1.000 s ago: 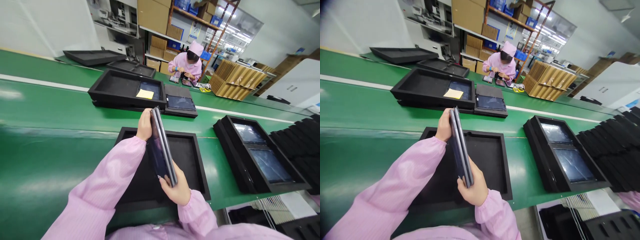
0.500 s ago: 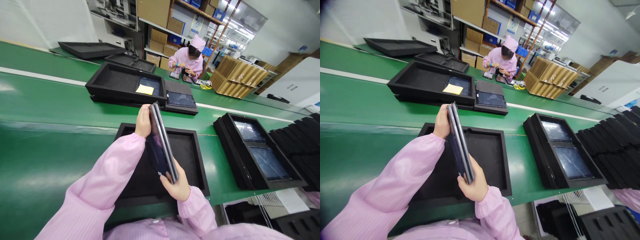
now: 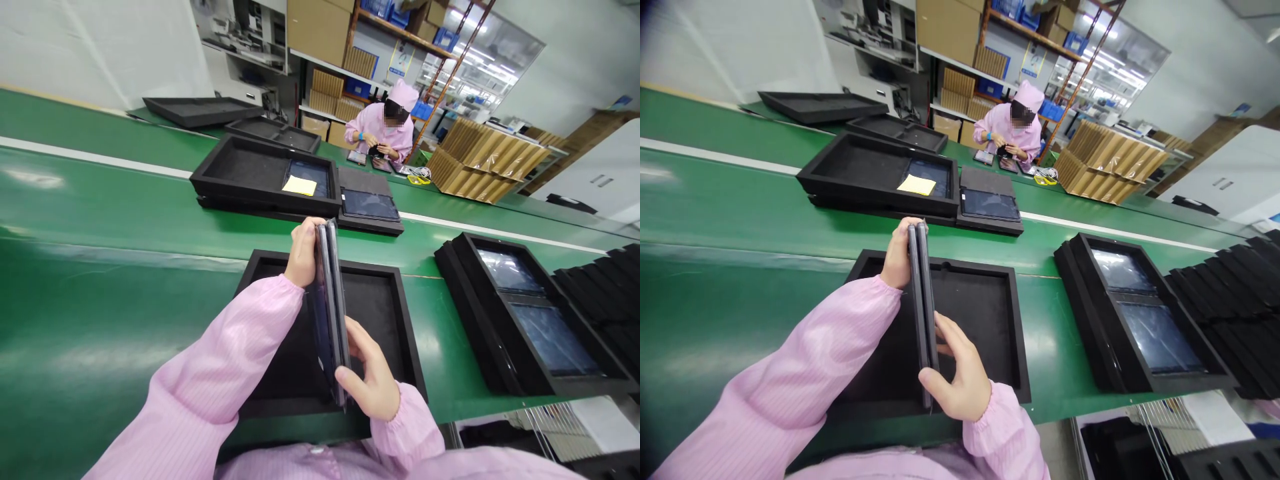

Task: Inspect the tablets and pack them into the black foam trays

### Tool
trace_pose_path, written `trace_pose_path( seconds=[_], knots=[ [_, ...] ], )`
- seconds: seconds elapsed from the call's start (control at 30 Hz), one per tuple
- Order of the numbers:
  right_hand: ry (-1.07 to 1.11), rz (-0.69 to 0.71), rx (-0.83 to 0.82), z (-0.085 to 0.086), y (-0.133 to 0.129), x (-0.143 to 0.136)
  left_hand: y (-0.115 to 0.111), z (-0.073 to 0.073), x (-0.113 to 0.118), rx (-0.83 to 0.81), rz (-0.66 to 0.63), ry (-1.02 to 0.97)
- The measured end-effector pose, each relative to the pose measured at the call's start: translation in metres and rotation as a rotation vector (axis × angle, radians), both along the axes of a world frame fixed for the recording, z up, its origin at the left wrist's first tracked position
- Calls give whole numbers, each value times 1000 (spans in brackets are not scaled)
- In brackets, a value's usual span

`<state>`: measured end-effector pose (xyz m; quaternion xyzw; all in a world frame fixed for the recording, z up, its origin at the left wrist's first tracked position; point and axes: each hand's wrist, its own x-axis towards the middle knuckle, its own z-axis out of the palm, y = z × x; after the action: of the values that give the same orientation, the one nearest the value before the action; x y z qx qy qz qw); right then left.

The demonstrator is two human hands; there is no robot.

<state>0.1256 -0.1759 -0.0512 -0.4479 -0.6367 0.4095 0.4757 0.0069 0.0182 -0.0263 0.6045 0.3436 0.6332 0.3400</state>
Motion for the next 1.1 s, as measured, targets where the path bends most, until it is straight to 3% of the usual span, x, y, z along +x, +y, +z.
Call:
trace_pose_path(
  seconds=[0.27,0.5,0.87,1.1],
  knots=[
    [-135,28,18,17,8,3,-8,7,1,71,-75,-8],
    [-224,-9,141,19,13,3,-5,9,0,71,-153,-54],
    [-217,26,154,21,14,6,-6,9,0,107,-99,33],
    [-184,-49,120,18,10,3,-10,10,1,85,-52,92]
  ],
)
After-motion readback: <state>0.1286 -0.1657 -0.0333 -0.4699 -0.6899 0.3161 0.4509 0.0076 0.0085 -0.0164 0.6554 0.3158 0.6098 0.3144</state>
